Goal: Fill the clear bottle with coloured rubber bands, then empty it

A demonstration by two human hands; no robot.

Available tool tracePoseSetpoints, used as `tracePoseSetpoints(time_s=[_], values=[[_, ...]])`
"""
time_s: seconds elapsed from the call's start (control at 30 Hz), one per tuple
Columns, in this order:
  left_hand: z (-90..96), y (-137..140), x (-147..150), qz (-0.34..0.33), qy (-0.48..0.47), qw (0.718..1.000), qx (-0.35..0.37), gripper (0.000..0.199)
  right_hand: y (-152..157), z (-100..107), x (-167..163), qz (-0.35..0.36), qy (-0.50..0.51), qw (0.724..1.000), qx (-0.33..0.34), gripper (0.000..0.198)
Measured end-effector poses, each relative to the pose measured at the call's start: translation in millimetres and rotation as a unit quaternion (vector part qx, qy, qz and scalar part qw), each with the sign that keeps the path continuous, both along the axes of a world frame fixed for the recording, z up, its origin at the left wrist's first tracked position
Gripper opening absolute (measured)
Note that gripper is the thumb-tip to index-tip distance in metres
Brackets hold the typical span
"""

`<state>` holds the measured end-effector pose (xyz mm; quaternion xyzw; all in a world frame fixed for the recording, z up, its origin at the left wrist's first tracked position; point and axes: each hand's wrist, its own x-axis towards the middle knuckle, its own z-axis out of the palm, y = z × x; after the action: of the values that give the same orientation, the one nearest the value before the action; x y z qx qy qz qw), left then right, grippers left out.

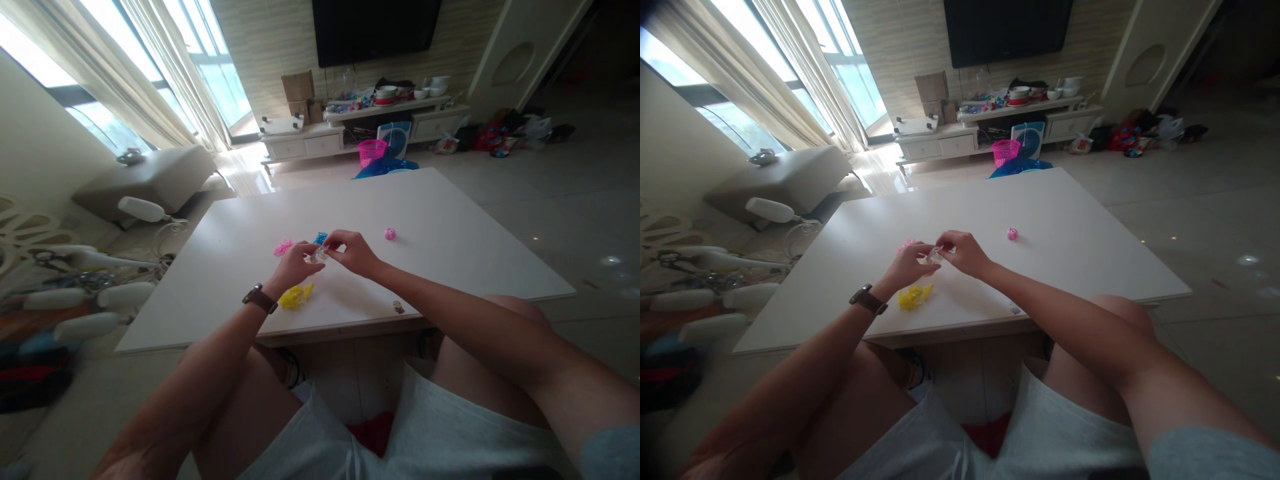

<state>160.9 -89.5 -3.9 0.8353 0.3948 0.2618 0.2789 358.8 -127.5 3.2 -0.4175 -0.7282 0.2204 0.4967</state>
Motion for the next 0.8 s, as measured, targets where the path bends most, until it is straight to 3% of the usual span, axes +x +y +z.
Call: tracePoseSetpoints(time_s=[0.17, 0.27, 0.37, 0.53, 0.8], values=[[4.4, 7, -2, 0.075, -0.051, 0.996, -0.022, 0.031, 2, -5, 1, -0.085, -0.005, 0.995, 0.044, 0.008], [8.0, 15, -8, 0.159, -0.098, 0.982, -0.015, 0.027, 0, -25, -5, -0.081, -0.062, 0.994, -0.031, 0.009], [10.2, 19, -13, 0.201, -0.120, 0.972, -0.010, 0.029, -5, -54, -18, 0.010, -0.190, 0.974, -0.121, 0.008], [9.1, 14, -12, 0.186, -0.110, 0.976, -0.004, 0.027, -10, -89, -43, 0.075, -0.277, 0.952, -0.110, 0.034], [8.6, 13, -10, 0.171, -0.095, 0.981, 0.003, 0.024, 0, -103, -56, 0.099, -0.239, 0.961, -0.098, 0.008]])
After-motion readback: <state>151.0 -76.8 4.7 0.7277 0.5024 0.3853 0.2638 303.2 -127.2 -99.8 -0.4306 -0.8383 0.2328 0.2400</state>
